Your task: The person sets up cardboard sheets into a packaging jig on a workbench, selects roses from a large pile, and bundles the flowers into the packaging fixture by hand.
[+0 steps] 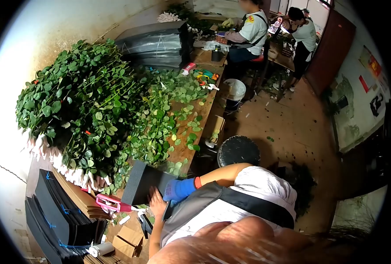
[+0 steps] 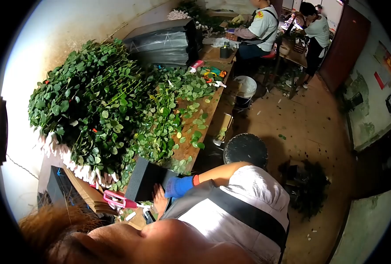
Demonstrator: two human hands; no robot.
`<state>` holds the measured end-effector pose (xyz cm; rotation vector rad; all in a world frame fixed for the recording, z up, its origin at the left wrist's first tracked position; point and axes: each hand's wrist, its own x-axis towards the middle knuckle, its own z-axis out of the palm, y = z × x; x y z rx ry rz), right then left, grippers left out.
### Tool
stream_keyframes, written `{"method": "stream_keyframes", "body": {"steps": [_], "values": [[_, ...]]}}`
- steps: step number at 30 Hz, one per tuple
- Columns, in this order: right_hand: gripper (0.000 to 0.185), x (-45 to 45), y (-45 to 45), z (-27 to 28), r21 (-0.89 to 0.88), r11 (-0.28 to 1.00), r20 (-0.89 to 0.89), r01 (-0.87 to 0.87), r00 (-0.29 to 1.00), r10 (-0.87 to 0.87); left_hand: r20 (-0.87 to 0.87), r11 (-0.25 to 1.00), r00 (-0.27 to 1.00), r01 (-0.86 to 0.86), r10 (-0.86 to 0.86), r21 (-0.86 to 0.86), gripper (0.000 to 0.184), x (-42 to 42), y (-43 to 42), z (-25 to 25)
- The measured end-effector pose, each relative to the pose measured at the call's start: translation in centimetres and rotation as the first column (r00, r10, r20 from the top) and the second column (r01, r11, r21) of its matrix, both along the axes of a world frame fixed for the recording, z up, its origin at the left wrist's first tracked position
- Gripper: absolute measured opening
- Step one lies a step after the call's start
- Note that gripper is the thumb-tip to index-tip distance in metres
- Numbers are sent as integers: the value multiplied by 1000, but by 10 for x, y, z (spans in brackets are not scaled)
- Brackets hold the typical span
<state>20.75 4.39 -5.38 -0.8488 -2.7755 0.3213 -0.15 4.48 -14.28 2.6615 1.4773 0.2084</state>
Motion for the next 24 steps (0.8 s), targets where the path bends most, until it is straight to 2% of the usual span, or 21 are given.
{"method": "stream_keyframes", "body": {"steps": [2, 7, 10, 13, 16, 19, 22, 24], "values": [[17, 1, 2, -3, 8, 1000, 0, -3, 1000, 3, 28, 1000, 1000, 2, -2, 16, 104, -1, 3, -11], [17, -1, 3, -3, -19, 1000, 52, -15, 998, 16, -54, 999, 998, -18, 16, -50, 103, 2, -4, 15], [16, -5, 3, -4, -36, 999, 81, 20, 997, -17, -48, 999, 999, -13, 14, 34, 103, 0, 0, 0], [16, -8, 4, -9, -21, 1000, 120, 17, 993, -14, 12, 999, 1000, -17, 17, 44, 105, -2, 1, -9], [16, -6, 6, -11, -86, 996, 109, -22, 994, 31, 6, 1000, 1000, -21, 21, 18, 107, -1, 0, -8], [16, -8, 8, -9, -155, 988, 130, -17, 991, 37, -138, 1000, 990, -14, 11, -18, 109, -1, -1, 3], [17, -2, 9, 4, -178, 983, 101, -50, 993, 69, -147, 999, 989, -14, 9, -34, 111, 2, -1, 13], [18, 1, 10, 12, -170, 982, 75, -76, 993, 90, -92, 996, 996, -25, 17, -87, 109, 4, -3, 25]]}}
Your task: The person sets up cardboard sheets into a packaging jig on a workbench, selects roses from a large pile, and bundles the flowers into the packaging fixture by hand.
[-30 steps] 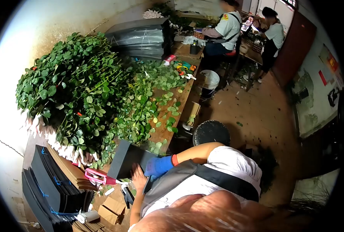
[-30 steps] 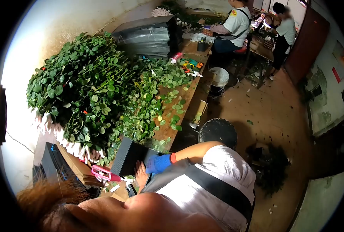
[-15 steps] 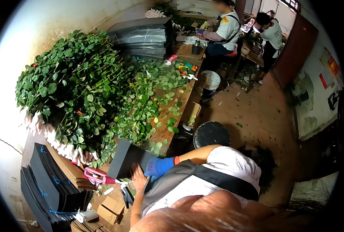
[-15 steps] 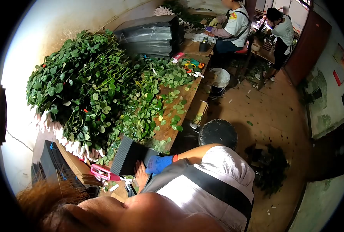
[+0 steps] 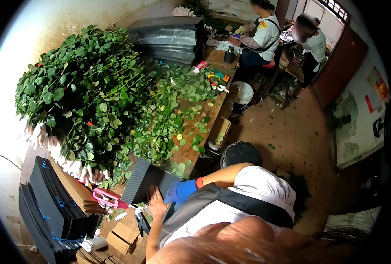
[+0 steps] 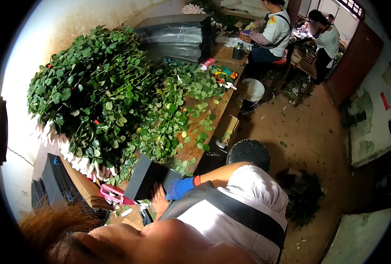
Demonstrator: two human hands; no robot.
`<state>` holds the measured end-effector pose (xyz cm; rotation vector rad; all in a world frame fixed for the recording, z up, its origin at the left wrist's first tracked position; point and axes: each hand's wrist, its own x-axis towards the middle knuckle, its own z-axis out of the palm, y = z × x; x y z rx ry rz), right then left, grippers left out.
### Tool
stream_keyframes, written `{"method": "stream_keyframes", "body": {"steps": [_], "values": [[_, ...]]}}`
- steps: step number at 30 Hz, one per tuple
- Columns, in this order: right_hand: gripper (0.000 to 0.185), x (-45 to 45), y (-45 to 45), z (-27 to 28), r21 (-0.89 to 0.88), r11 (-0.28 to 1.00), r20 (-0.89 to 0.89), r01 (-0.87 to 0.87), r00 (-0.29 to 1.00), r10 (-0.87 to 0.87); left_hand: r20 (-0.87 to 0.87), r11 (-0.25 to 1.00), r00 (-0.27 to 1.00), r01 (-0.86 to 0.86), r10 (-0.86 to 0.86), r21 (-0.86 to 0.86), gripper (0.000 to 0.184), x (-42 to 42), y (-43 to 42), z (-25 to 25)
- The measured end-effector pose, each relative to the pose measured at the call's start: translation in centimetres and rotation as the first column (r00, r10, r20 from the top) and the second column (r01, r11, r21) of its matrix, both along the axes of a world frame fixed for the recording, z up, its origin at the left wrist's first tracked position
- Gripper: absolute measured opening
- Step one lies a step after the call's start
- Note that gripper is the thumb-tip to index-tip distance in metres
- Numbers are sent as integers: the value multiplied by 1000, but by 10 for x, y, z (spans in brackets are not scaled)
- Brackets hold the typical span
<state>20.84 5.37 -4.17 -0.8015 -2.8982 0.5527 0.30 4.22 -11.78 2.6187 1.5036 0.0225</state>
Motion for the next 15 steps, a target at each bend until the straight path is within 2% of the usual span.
{"method": "stream_keyframes", "body": {"steps": [1, 4, 5, 7, 10, 13, 15], "values": [[19, 0, 0, 1, 3, 1000, -14, -10, 1000, 10, 26, 1000, 1000, -7, 8, -27, 107, 1, 0, 3], [21, -7, 1, -15, 4, 1000, 40, 13, 999, -14, -36, 980, 999, 33, -26, 194, 101, -8, 6, -41], [21, -8, 2, -17, -1, 1000, 33, 8, 999, -8, -90, 983, 996, 36, -20, 180, 99, -10, 6, -47], [21, -8, 3, -19, -10, 1000, 19, -10, 1000, 10, -199, 988, 980, 43, -13, 145, 96, -5, 3, -26], [22, -8, 3, -19, -15, 1000, 0, -15, 1000, 15, -26, 999, 1000, -6, 7, 51, 99, 0, 2, -14], [22, -8, 4, -20, -12, 1000, -10, -13, 1000, 13, -112, 999, 993, -27, 22, -46, 105, 5, 2, 7], [23, -8, 2, -21, -10, 1000, -15, -10, 1000, 10, -76, 1000, 997, -25, 24, -15, 109, 3, 2, 1]]}}
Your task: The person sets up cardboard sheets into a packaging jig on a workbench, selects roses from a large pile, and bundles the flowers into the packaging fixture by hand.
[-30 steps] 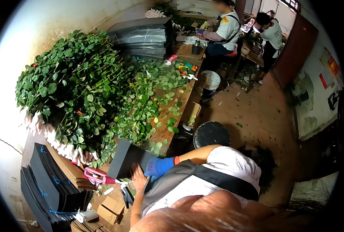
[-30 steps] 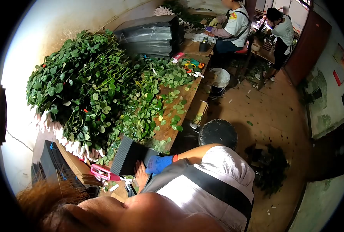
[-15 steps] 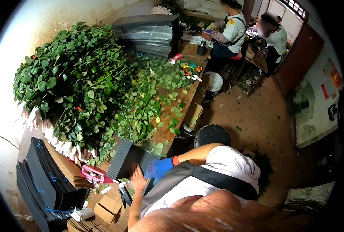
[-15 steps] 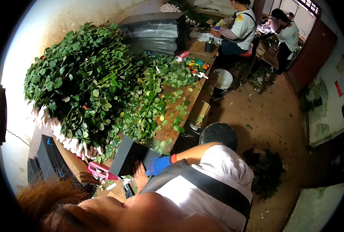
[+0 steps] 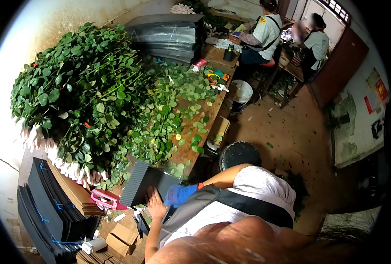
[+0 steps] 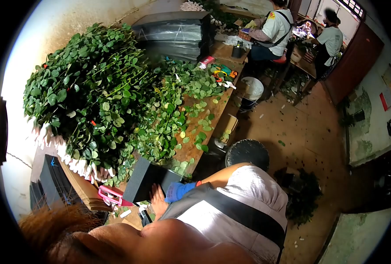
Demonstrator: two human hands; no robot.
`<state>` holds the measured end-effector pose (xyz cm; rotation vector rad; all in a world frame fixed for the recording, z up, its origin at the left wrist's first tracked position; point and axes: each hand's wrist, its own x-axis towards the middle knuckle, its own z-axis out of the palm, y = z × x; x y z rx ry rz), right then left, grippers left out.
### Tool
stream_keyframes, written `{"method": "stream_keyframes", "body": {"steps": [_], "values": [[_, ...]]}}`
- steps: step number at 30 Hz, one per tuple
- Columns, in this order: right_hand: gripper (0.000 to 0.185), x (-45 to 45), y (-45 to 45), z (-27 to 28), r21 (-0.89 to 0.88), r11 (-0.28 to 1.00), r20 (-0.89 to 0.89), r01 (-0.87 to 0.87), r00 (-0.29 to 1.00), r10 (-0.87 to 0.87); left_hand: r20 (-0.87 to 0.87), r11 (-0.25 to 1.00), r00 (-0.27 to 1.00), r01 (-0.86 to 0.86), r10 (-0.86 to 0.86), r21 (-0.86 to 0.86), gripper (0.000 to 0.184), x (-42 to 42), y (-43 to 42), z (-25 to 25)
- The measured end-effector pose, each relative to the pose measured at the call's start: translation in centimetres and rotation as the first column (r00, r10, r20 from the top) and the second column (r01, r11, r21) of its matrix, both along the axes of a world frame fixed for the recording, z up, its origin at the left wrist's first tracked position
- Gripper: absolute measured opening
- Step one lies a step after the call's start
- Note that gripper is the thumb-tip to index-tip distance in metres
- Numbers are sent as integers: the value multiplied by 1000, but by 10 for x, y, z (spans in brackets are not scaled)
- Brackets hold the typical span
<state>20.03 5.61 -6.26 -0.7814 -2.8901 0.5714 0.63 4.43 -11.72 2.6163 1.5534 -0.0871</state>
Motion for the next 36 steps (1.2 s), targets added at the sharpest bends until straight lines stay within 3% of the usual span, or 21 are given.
{"method": "stream_keyframes", "body": {"steps": [4, 10, 19, 20, 23, 25, 26, 27, 30, 31, 33, 34, 35, 36], "values": [[23, 0, -2, -2, 2, 1000, -6, -2, 1000, 2, 132, 1000, 991, -5, 5, 1, 109, 0, -1, -2], [25, 1, 0, -4, -2, 1000, -9, -7, 1000, 7, 14, 1000, 1000, 2, -2, 1, 107, -1, 0, -1], [27, 1, 0, -8, -14, 1000, -55, -18, 998, 17, 95, 999, 995, 4, -8, 38, 95, -7, 0, -24], [27, 3, 0, -9, -8, 1000, -64, -16, 998, 15, -15, 984, 999, 54, -52, 172, 97, -12, 0, -43], [28, 3, -3, -16, 2, 1000, -103, -9, 995, 9, 84, 1000, 996, 7, -7, 0, 101, -5, 0, -15], [28, 4, -5, -22, 12, 1000, -148, 0, 989, 2, 53, 1000, 998, 26, -26, 3, 105, -4, 2, -6], [29, 4, -8, -26, 20, 1000, -178, 8, 984, -4, -39, 985, 999, 43, -37, 167, 108, -14, 2, -53], [29, 4, -11, -30, 31, 999, -216, 17, 976, -10, 50, 999, 999, 14, -16, 47, 107, -14, 2, -44], [28, 6, -21, -15, 88, 992, -279, 88, 958, -61, 43, 995, 999, -19, 23, -98, 103, -3, 5, -9], [20, 7, -22, -14, 117, 986, -376, 119, 924, -66, 16, 992, 999, -33, 36, -119, 102, -1, 5, -6], [11, -3, -24, -19, 199, 960, -390, 196, 915, -106, -29, 998, 1000, -4, 2, -58, 100, -1, 4, -6], [11, -7, -26, -14, 156, 972, -293, 176, 948, -124, -88, 996, 995, 44, -38, 78, 99, 0, 5, -9], [11, -5, -23, -8, 127, 980, -189, 152, 974, -126, -16, 999, 1000, -8, 8, -43, 97, 0, 3, -8], [11, -1, -23, -8, 142, 974, -345, 178, 931, -120, -18, 999, 1000, -8, 7, -53, 97, 3, 2, -8]]}}
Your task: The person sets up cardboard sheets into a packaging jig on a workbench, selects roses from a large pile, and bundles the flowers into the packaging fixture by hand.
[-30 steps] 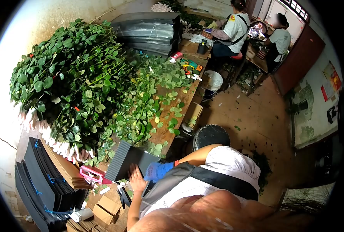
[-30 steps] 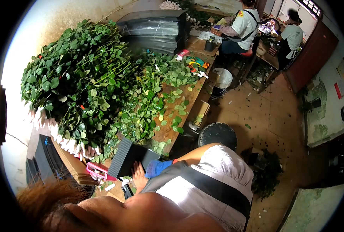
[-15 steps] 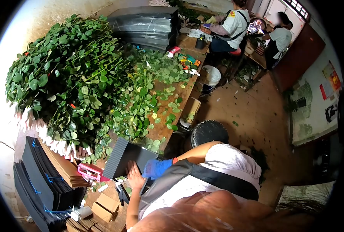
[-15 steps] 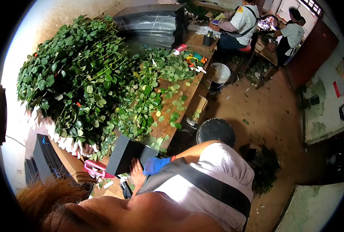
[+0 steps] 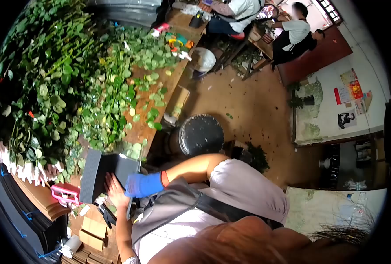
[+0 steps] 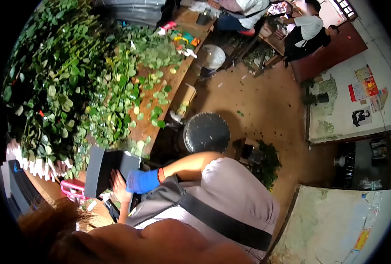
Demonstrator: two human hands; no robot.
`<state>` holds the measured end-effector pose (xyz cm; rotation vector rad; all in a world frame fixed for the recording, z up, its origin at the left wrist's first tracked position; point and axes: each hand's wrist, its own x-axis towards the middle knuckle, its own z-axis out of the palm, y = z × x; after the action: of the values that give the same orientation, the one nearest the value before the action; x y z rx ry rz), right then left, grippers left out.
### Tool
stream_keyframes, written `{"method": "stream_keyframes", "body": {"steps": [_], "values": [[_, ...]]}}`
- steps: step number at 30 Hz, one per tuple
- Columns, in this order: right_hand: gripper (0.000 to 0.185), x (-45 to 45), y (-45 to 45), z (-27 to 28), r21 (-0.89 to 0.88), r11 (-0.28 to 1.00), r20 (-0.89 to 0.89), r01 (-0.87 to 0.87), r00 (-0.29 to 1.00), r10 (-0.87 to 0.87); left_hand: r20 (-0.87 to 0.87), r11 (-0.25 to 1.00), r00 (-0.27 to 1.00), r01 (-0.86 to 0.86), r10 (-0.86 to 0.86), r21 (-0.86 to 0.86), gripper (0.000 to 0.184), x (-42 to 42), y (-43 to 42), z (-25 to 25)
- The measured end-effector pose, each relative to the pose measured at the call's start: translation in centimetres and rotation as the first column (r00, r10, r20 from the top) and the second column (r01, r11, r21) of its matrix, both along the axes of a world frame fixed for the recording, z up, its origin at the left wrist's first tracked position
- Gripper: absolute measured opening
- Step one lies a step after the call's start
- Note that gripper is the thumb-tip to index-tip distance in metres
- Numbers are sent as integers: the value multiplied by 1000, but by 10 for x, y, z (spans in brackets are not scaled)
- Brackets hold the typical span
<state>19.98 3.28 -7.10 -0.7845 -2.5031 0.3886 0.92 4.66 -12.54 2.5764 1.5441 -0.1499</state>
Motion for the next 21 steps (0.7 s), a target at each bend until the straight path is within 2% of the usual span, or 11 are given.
{"method": "stream_keyframes", "body": {"steps": [2, 3, 4, 5, 7, 8, 10, 11, 12, 14, 21], "values": [[10, -4, 2, -15, 58, 998, -225, 9, 974, 4, 39, 1000, 999, -7, 8, -14, 100, -1, 3, 9], [14, -6, 4, -21, -7, 1000, -137, -11, 991, 10, 46, 1000, 999, -17, 17, -18, 101, -3, 3, 3], [19, -8, 7, -22, -51, 998, -12, -22, 1000, 21, 56, 996, 998, 19, -24, 84, 101, -9, 2, -13], [22, -4, 7, -13, -1, 1000, 13, -23, 1000, 23, 57, 982, 996, 59, -70, 177, 101, -15, 1, -31], [23, 0, 10, -4, 16, 999, 38, -45, 998, 44, -55, 966, 996, 77, -65, 245, 99, -8, 5, -25], [22, -2, 11, -1, -7, 1000, 66, -28, 997, 28, 4, 1000, 1000, -17, 18, -20, 97, 2, 3, 9], [19, -3, 6, 0, -79, 997, 129, -9, 991, 20, -25, 992, 999, 36, -33, 122, 96, -12, 6, -27], [19, -2, 4, -2, -56, 998, 98, -9, 995, 15, -39, 980, 998, 59, -52, 188, 95, -9, 3, -22], [19, -3, 4, -3, -32, 999, 67, -6, 998, 8, 13, 996, 999, 32, -34, 82, 95, -10, 3, -15], [25, -3, 4, -16, 24, 999, -41, -31, 999, 32, 18, 996, 999, 32, -34, 79, 96, -8, 3, -14], [32, 2, 3, -3, -32, 999, 86, -35, 996, 38, 11, 996, 1000, 16, -17, 83, 98, -8, 3, -13]]}}
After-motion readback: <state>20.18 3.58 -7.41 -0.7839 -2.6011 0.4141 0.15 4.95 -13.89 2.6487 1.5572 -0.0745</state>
